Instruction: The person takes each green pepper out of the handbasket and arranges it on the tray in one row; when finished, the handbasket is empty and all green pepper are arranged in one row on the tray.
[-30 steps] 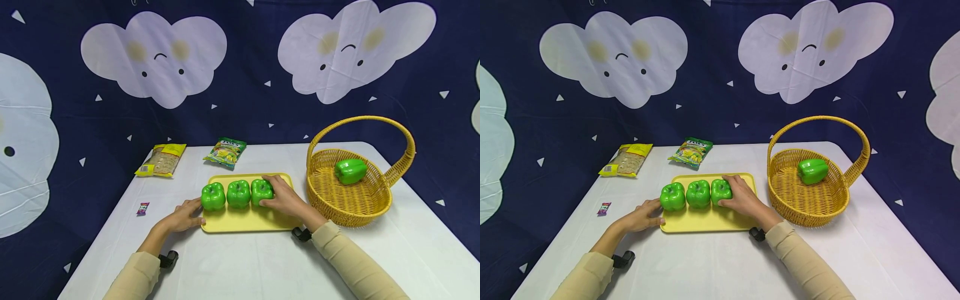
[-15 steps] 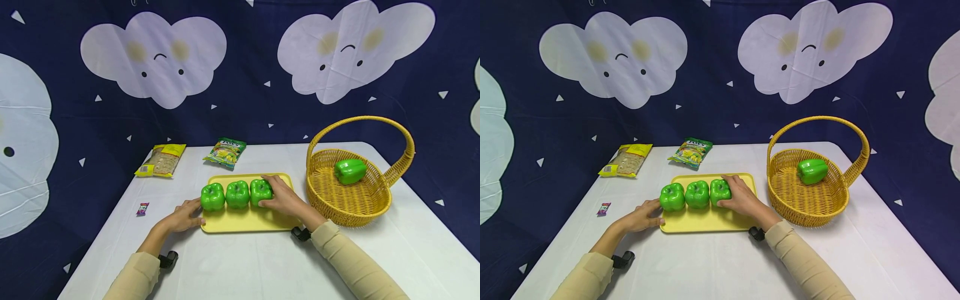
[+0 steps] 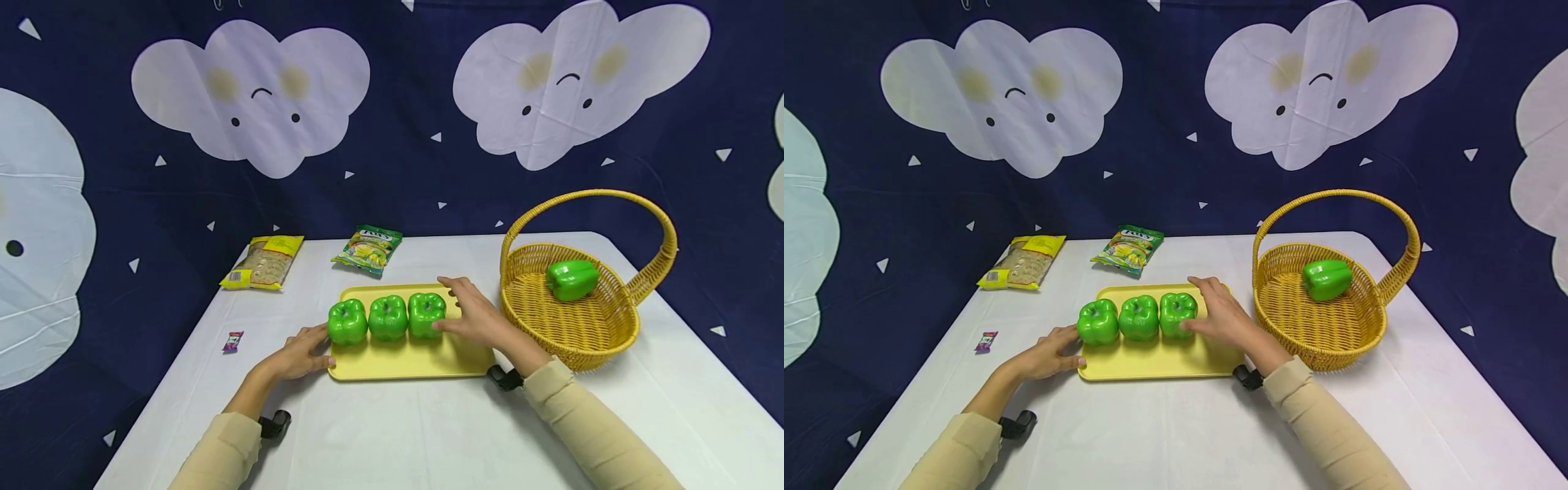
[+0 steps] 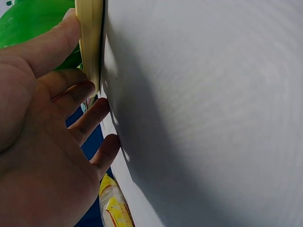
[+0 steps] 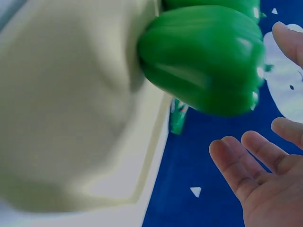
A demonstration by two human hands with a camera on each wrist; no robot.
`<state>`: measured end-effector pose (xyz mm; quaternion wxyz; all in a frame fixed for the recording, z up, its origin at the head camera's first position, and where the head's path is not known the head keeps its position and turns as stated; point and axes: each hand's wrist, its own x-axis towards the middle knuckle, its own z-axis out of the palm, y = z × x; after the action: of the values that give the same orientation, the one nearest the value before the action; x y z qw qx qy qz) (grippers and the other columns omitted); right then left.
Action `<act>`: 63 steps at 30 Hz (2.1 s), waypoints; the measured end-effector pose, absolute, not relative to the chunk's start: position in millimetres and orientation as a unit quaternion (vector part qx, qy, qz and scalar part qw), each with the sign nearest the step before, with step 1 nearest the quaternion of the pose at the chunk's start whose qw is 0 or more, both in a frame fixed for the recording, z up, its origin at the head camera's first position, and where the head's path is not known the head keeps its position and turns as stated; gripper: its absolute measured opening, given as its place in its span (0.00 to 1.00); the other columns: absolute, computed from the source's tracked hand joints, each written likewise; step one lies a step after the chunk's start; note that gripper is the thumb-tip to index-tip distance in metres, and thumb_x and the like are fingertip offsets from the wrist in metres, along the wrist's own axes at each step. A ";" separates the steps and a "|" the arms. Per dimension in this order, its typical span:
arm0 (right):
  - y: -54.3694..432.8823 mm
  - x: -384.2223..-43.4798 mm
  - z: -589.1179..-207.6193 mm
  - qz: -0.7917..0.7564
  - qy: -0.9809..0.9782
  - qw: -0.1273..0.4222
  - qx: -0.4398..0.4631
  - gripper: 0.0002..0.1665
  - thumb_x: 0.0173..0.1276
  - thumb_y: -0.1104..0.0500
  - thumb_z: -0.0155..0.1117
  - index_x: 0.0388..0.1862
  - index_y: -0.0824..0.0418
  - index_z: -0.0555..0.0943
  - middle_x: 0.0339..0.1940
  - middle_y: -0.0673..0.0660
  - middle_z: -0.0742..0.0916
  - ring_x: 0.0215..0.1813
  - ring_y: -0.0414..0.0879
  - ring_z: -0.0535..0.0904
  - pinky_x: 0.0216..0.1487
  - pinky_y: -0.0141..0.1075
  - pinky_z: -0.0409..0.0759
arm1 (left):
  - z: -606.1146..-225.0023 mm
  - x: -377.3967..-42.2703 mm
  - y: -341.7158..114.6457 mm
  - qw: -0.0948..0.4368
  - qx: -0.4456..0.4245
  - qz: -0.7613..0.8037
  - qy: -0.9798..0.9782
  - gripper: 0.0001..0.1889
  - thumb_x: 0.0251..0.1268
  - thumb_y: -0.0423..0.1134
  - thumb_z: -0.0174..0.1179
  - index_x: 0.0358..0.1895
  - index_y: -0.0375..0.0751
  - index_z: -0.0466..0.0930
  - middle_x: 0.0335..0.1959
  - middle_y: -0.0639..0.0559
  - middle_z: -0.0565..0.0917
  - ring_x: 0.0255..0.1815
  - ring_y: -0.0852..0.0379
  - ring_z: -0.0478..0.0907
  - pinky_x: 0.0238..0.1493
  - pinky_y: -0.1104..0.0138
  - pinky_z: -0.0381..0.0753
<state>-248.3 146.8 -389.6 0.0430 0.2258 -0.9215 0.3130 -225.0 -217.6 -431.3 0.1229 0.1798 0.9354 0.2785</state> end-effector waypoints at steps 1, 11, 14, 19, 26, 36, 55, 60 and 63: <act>148.9 -247.7 -387.1 0.311 -0.921 0.049 0.229 0.52 0.53 0.45 0.73 0.72 0.56 0.59 0.63 0.62 0.72 0.61 0.58 0.71 0.57 0.52 0.75 | -431.4 -225.0 -217.7 0.123 0.180 0.279 0.935 0.38 0.61 0.46 0.61 0.72 0.37 0.57 0.72 0.37 0.60 0.71 0.36 0.56 0.65 0.34 0.49; 170.2 -242.8 -361.2 0.315 -0.911 0.088 0.250 0.49 0.54 0.52 0.73 0.71 0.61 0.60 0.62 0.64 0.73 0.60 0.60 0.72 0.56 0.50 0.76 | -431.4 -225.0 -218.2 0.122 0.181 0.282 0.934 0.38 0.61 0.45 0.61 0.72 0.37 0.57 0.72 0.37 0.60 0.70 0.36 0.56 0.65 0.36 0.50; 177.0 -242.9 -353.1 0.312 -0.912 0.092 0.250 0.48 0.54 0.53 0.73 0.71 0.61 0.60 0.62 0.63 0.73 0.61 0.59 0.72 0.57 0.50 0.76 | -431.4 -224.9 -218.2 0.122 0.181 0.283 0.934 0.38 0.61 0.45 0.62 0.72 0.37 0.57 0.72 0.37 0.60 0.71 0.36 0.56 0.64 0.35 0.50; 187.2 -242.9 -339.6 0.309 -0.912 0.099 0.251 0.48 0.55 0.54 0.73 0.70 0.61 0.61 0.62 0.63 0.72 0.60 0.58 0.71 0.57 0.51 0.75 | -431.3 -225.2 -218.1 0.123 0.180 0.283 0.934 0.38 0.61 0.45 0.62 0.72 0.37 0.56 0.72 0.36 0.60 0.71 0.36 0.55 0.65 0.36 0.50; 203.2 -242.1 -322.0 0.295 -0.918 0.112 0.239 0.45 0.56 0.54 0.72 0.69 0.62 0.63 0.60 0.63 0.75 0.56 0.59 0.73 0.56 0.52 0.74 | -432.8 -226.1 -218.0 0.127 0.174 0.282 0.935 0.38 0.60 0.46 0.62 0.72 0.38 0.57 0.72 0.37 0.60 0.71 0.35 0.54 0.65 0.36 0.49; 226.7 -242.3 -308.2 0.319 -0.912 0.125 0.227 0.42 0.56 0.57 0.72 0.67 0.65 0.65 0.60 0.65 0.74 0.57 0.61 0.72 0.57 0.54 0.73 | -431.5 -225.7 -218.2 0.127 0.179 0.280 0.935 0.38 0.61 0.46 0.62 0.72 0.38 0.57 0.73 0.37 0.59 0.71 0.34 0.54 0.64 0.34 0.49; 272.5 -253.5 -304.9 0.319 -0.927 0.106 0.164 0.42 0.59 0.49 0.69 0.68 0.61 0.64 0.64 0.65 0.70 0.64 0.61 0.67 0.60 0.57 0.68 | -430.4 -225.3 -217.3 0.120 0.181 0.278 0.935 0.38 0.60 0.46 0.62 0.71 0.37 0.57 0.72 0.37 0.61 0.71 0.36 0.55 0.65 0.35 0.49; 281.9 -259.9 -309.7 0.319 -0.930 0.101 0.153 0.44 0.59 0.48 0.69 0.69 0.63 0.63 0.65 0.67 0.70 0.65 0.63 0.66 0.62 0.58 0.67 | -430.5 -224.9 -217.5 0.122 0.178 0.283 0.935 0.38 0.61 0.46 0.62 0.72 0.38 0.57 0.73 0.37 0.60 0.72 0.36 0.54 0.65 0.34 0.47; 287.2 -264.6 -313.1 0.321 -0.930 0.101 0.148 0.45 0.59 0.48 0.69 0.69 0.66 0.62 0.65 0.69 0.69 0.65 0.64 0.65 0.62 0.58 0.66 | -431.1 -224.9 -217.7 0.123 0.178 0.283 0.934 0.38 0.61 0.46 0.62 0.72 0.38 0.57 0.73 0.37 0.60 0.71 0.36 0.54 0.65 0.33 0.47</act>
<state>-264.6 287.2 -313.1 0.1013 0.1480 -0.9299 0.3211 -224.9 -217.7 -431.1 0.1229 0.1784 0.9345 0.2826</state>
